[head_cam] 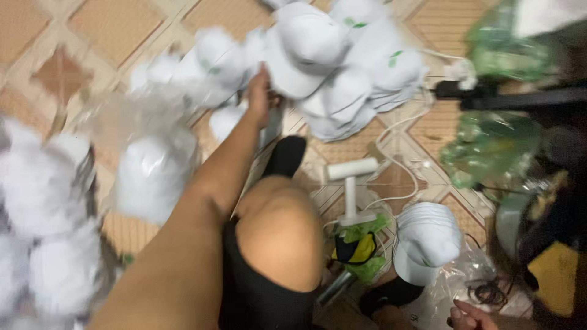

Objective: The person sits on the floor and processes white baseball caps one by one. They use a hairdryer to heat the logo, wipe the inside with a cloth, insert a cardboard piece, spray the logo, and repeat the heating and wiping steps.

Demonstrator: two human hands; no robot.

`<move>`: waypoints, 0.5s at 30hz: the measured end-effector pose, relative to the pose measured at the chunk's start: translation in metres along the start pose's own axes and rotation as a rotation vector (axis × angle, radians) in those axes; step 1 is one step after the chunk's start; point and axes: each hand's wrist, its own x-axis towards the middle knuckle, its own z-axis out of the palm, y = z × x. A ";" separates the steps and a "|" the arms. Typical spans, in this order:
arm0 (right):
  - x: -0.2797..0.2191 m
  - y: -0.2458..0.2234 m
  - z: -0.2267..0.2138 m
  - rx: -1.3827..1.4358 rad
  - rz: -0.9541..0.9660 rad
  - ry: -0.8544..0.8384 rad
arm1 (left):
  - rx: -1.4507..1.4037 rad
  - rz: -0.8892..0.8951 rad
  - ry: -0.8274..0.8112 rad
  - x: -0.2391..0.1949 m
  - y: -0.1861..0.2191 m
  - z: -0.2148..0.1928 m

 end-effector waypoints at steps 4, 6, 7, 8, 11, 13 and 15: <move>0.036 -0.025 0.005 -0.063 -0.020 -0.094 | 0.547 0.399 0.252 -0.061 -0.046 -0.061; 0.044 -0.033 0.009 -0.091 -0.039 -0.123 | 0.782 0.372 0.259 -0.119 -0.050 -0.099; 0.045 -0.033 0.009 -0.107 -0.044 -0.133 | 0.864 0.397 0.222 -0.146 -0.044 -0.119; 0.047 -0.033 0.008 -0.123 -0.053 -0.138 | 1.044 0.548 0.236 -0.169 -0.034 -0.137; 0.040 -0.028 0.010 -0.151 -0.066 -0.126 | 1.375 0.715 0.239 -0.209 0.006 -0.179; 0.027 -0.026 0.009 -0.162 -0.073 -0.098 | 1.375 0.555 0.145 -0.211 0.020 -0.191; 0.001 -0.030 0.011 -0.170 -0.081 -0.067 | 1.262 0.340 0.140 -0.192 0.016 -0.192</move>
